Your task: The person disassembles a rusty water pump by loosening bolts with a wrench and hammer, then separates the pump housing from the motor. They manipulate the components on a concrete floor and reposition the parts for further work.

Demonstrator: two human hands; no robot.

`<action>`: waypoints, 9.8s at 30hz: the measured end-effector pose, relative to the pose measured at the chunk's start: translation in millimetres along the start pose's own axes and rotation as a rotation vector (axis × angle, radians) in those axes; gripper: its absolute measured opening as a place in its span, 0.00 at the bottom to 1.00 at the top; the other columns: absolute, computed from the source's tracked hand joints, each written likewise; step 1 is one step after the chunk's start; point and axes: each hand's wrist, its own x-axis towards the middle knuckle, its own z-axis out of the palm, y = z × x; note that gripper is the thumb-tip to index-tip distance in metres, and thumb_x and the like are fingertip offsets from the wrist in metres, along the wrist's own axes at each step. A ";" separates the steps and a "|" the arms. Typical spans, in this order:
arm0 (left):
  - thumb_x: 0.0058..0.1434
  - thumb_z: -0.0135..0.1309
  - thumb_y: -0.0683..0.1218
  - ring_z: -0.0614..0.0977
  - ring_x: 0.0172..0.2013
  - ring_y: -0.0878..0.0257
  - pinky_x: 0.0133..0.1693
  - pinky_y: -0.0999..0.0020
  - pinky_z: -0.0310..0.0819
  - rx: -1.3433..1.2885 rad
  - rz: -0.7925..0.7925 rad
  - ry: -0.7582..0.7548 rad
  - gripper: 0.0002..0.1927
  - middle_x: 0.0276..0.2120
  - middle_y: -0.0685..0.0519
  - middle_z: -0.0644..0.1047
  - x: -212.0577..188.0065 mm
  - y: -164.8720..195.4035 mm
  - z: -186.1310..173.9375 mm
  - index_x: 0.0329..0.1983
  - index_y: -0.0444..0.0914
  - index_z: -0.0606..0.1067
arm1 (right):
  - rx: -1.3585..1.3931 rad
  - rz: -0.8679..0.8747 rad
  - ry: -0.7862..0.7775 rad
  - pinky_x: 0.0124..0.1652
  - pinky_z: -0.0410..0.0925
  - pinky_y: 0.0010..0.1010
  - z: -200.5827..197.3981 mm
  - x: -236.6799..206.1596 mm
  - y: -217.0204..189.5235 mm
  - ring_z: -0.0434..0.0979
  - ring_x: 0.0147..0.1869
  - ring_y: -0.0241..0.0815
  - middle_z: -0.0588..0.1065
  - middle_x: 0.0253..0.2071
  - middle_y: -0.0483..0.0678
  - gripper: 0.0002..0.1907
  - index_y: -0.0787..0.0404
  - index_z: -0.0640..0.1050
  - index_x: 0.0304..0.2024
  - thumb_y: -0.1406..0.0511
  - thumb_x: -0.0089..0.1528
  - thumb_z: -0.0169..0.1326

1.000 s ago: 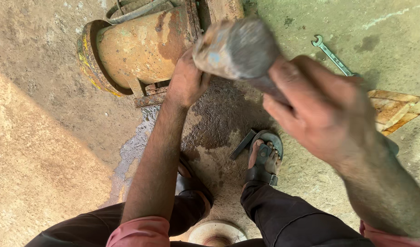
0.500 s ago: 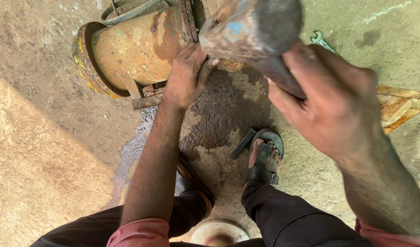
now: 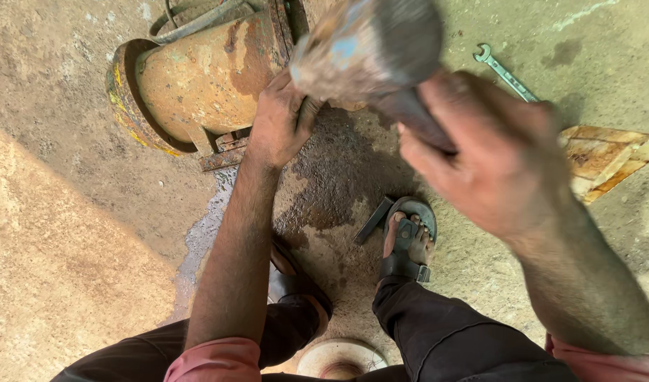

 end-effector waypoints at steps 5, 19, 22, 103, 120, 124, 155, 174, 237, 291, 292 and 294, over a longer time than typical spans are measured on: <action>0.74 0.53 0.46 0.82 0.48 0.51 0.53 0.53 0.78 -0.029 -0.138 -0.053 0.08 0.42 0.44 0.79 0.9 4.9 -1.7 0.50 0.37 0.74 | 0.003 0.110 0.057 0.24 0.72 0.31 -0.8 2.0 10.2 0.77 0.27 0.43 0.76 0.29 0.55 0.19 0.68 0.74 0.58 0.69 0.67 0.61; 0.74 0.53 0.46 0.82 0.51 0.50 0.55 0.53 0.78 -0.027 -0.138 -0.052 0.09 0.44 0.43 0.80 -2.6 1.9 0.2 0.53 0.38 0.75 | -0.097 0.006 0.047 0.21 0.73 0.34 -15.7 14.6 -13.9 0.77 0.24 0.43 0.77 0.29 0.55 0.21 0.68 0.75 0.58 0.71 0.63 0.63; 0.72 0.55 0.44 0.81 0.54 0.48 0.59 0.52 0.75 0.008 -0.040 -0.012 0.11 0.47 0.42 0.80 -1.2 -2.4 -2.1 0.55 0.36 0.74 | -0.176 0.019 -0.096 0.18 0.73 0.31 11.7 13.1 -14.2 0.78 0.24 0.44 0.78 0.31 0.58 0.26 0.70 0.75 0.60 0.68 0.60 0.65; 0.74 0.49 0.44 0.82 0.45 0.55 0.52 0.56 0.80 0.025 -0.057 0.005 0.08 0.40 0.44 0.78 -10.9 -15.2 15.8 0.52 0.37 0.75 | -0.127 0.031 -0.104 0.27 0.76 0.32 -6.5 -3.3 -4.3 0.80 0.33 0.44 0.79 0.40 0.57 0.34 0.64 0.69 0.70 0.66 0.65 0.68; 0.76 0.49 0.49 0.79 0.44 0.52 0.49 0.52 0.77 -0.046 -0.044 0.039 0.11 0.38 0.48 0.75 -10.6 -0.3 7.0 0.46 0.36 0.74 | -0.089 -0.004 0.040 0.40 0.80 0.31 -26.8 7.3 -12.3 0.83 0.44 0.43 0.79 0.46 0.57 0.32 0.63 0.62 0.73 0.71 0.71 0.63; 0.75 0.52 0.48 0.79 0.45 0.50 0.50 0.51 0.76 -0.003 -0.107 0.008 0.10 0.38 0.45 0.75 -6.7 1.2 3.2 0.44 0.36 0.74 | -0.098 -0.033 0.080 0.40 0.80 0.30 -23.8 24.9 -13.3 0.84 0.47 0.42 0.79 0.50 0.56 0.30 0.60 0.62 0.72 0.72 0.72 0.61; 0.76 0.50 0.51 0.80 0.41 0.51 0.46 0.51 0.76 0.005 -0.113 0.058 0.12 0.36 0.46 0.76 -3.3 9.0 0.7 0.46 0.36 0.73 | 0.003 -0.044 0.109 0.36 0.80 0.25 -16.8 29.5 -7.7 0.81 0.38 0.39 0.78 0.45 0.55 0.30 0.62 0.65 0.72 0.73 0.70 0.59; 0.80 0.45 0.49 0.81 0.53 0.48 0.59 0.48 0.74 0.069 0.108 0.096 0.12 0.49 0.43 0.79 -11.2 -5.1 13.0 0.56 0.37 0.74 | -0.194 0.124 -0.220 0.14 0.71 0.28 13.8 17.5 -4.7 0.74 0.20 0.37 0.80 0.34 0.55 0.32 0.62 0.71 0.69 0.72 0.62 0.63; 0.75 0.54 0.49 0.62 0.73 0.52 0.76 0.46 0.47 0.001 -0.255 0.290 0.06 0.50 0.56 0.82 -35.5 53.4 30.4 0.45 0.43 0.79 | 0.775 0.897 -0.038 0.17 0.69 0.27 70.9 -139.1 42.5 0.76 0.19 0.37 0.72 0.24 0.50 0.20 0.73 0.69 0.50 0.67 0.62 0.60; 0.63 0.59 0.37 0.58 0.73 0.47 0.74 0.46 0.55 0.344 -0.173 0.253 0.17 0.62 0.56 0.74 -51.7 17.9 42.7 0.55 0.41 0.79 | -0.002 0.090 -0.064 0.29 0.77 0.29 -0.4 -17.1 -26.7 0.81 0.34 0.43 0.78 0.40 0.56 0.28 0.68 0.70 0.65 0.62 0.67 0.64; 0.62 0.59 0.40 0.61 0.71 0.48 0.73 0.46 0.57 0.142 -0.238 0.292 0.18 0.60 0.56 0.75 -49.7 16.3 44.1 0.56 0.44 0.76 | -0.001 0.030 0.011 0.32 0.78 0.30 -5.0 -17.0 -32.2 0.81 0.37 0.44 0.78 0.41 0.56 0.27 0.67 0.69 0.65 0.62 0.68 0.63; 0.62 0.59 0.45 0.66 0.67 0.50 0.70 0.45 0.62 -0.268 -0.394 0.343 0.22 0.57 0.55 0.76 -48.9 16.3 45.0 0.60 0.50 0.71 | 0.099 0.020 0.040 0.32 0.79 0.30 -6.8 -14.3 -42.9 0.82 0.37 0.43 0.78 0.41 0.55 0.29 0.67 0.68 0.66 0.60 0.68 0.63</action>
